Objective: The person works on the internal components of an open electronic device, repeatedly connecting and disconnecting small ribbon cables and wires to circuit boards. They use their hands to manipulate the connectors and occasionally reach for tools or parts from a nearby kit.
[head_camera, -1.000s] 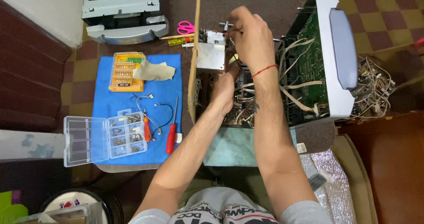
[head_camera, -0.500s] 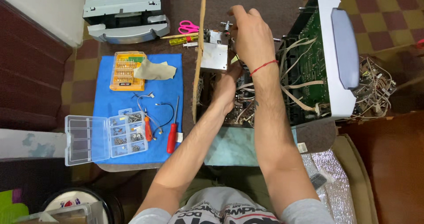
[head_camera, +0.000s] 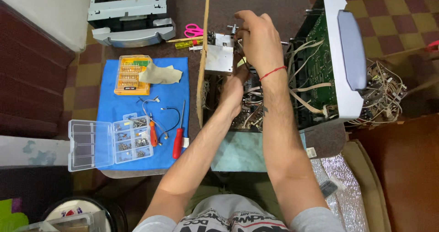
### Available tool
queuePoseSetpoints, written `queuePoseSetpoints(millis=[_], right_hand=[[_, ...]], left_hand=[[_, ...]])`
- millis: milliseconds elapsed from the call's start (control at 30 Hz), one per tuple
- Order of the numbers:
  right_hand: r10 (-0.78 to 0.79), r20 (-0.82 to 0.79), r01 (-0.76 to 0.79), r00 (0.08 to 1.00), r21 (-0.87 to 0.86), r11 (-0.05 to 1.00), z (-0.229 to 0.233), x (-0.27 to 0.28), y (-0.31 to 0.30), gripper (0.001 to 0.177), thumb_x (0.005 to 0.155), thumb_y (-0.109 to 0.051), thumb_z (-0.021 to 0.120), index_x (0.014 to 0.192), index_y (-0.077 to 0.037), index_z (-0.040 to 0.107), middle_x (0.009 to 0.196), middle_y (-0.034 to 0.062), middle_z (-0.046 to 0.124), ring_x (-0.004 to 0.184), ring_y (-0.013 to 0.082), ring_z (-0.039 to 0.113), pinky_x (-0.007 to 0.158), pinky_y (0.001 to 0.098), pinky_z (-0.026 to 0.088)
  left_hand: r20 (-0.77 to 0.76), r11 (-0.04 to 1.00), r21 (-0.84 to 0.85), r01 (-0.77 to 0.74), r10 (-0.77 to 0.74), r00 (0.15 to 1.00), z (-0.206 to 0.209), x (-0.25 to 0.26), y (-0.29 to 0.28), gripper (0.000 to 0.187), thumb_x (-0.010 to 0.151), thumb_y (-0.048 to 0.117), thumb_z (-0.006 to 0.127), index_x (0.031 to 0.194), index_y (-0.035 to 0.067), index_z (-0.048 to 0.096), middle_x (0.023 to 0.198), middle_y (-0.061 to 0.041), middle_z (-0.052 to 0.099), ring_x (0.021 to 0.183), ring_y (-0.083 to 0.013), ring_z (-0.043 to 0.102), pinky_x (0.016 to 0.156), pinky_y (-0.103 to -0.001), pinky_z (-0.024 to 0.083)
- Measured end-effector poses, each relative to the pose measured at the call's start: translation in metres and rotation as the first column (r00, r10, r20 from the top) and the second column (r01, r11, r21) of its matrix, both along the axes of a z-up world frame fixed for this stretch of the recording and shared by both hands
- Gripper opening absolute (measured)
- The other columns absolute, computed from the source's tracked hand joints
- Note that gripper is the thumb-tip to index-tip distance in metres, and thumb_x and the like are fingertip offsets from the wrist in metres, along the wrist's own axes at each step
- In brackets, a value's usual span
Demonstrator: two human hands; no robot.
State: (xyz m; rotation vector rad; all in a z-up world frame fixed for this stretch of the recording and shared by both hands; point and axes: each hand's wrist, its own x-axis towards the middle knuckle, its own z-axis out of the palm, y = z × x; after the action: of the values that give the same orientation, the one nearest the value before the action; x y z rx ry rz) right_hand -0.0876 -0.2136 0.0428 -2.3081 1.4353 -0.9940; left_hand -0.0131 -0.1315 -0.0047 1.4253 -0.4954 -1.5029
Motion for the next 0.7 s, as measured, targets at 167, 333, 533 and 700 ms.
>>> queuePoseSetpoints(millis=[167, 333, 533, 700], right_hand=[[0.012, 0.117, 0.011, 0.993, -0.188, 0.982, 0.011, -0.007, 0.019, 0.028, 0.093, 0.008, 0.064, 0.116, -0.006, 0.068, 0.094, 0.0049, 0.073, 0.095, 0.0294, 0.062, 0.073, 0.0453, 0.053], [0.072, 0.24, -0.011, 0.968, -0.248, 0.969, 0.03, -0.009, 0.053, 0.022, 0.098, 0.007, 0.061, 0.115, -0.004, 0.069, 0.103, 0.0113, 0.067, 0.094, 0.0258, 0.068, 0.08, 0.0385, 0.054], [0.054, 0.322, 0.027, 0.945, -0.244, 0.969, 0.035, -0.015, 0.078, 0.021, 0.1, 0.003, 0.059, 0.113, -0.003, 0.073, 0.105, 0.0097, 0.059, 0.095, 0.0249, 0.065, 0.083, 0.0357, 0.052], [0.045, 0.361, 0.051, 0.932, -0.251, 0.967, 0.044, -0.016, 0.093, 0.015, 0.099, 0.002, 0.061, 0.105, -0.005, 0.073, 0.102, 0.0081, 0.06, 0.084, 0.0206, 0.062, 0.076, 0.0323, 0.05]], left_hand=[[-0.12, 0.965, -0.261, -0.028, -0.003, 0.993, -0.021, -0.002, 0.0, 0.066, 0.094, 0.028, 0.056, 0.157, 0.014, 0.042, 0.157, -0.006, 0.053, 0.134, -0.0205, 0.052, 0.108, -0.039, 0.039], [-0.187, 0.885, -0.463, -0.045, -0.048, 0.981, -0.02, 0.001, 0.013, 0.045, 0.086, 0.001, 0.055, 0.129, 0.01, 0.067, 0.121, 0.001, 0.07, 0.111, -0.0105, 0.059, 0.101, -0.026, 0.043], [-0.096, 0.927, -0.361, 0.105, -0.149, 0.984, 0.004, 0.005, 0.055, 0.072, 0.086, 0.003, 0.047, 0.157, -0.002, 0.036, 0.151, -0.018, 0.057, 0.137, -0.0249, 0.057, 0.123, -0.036, 0.036], [0.105, 0.892, -0.372, 0.256, -0.234, 0.967, -0.004, 0.006, 0.074, 0.065, 0.088, 0.005, 0.047, 0.153, 0.003, 0.043, 0.152, -0.013, 0.056, 0.141, -0.0223, 0.052, 0.123, -0.032, 0.033]])
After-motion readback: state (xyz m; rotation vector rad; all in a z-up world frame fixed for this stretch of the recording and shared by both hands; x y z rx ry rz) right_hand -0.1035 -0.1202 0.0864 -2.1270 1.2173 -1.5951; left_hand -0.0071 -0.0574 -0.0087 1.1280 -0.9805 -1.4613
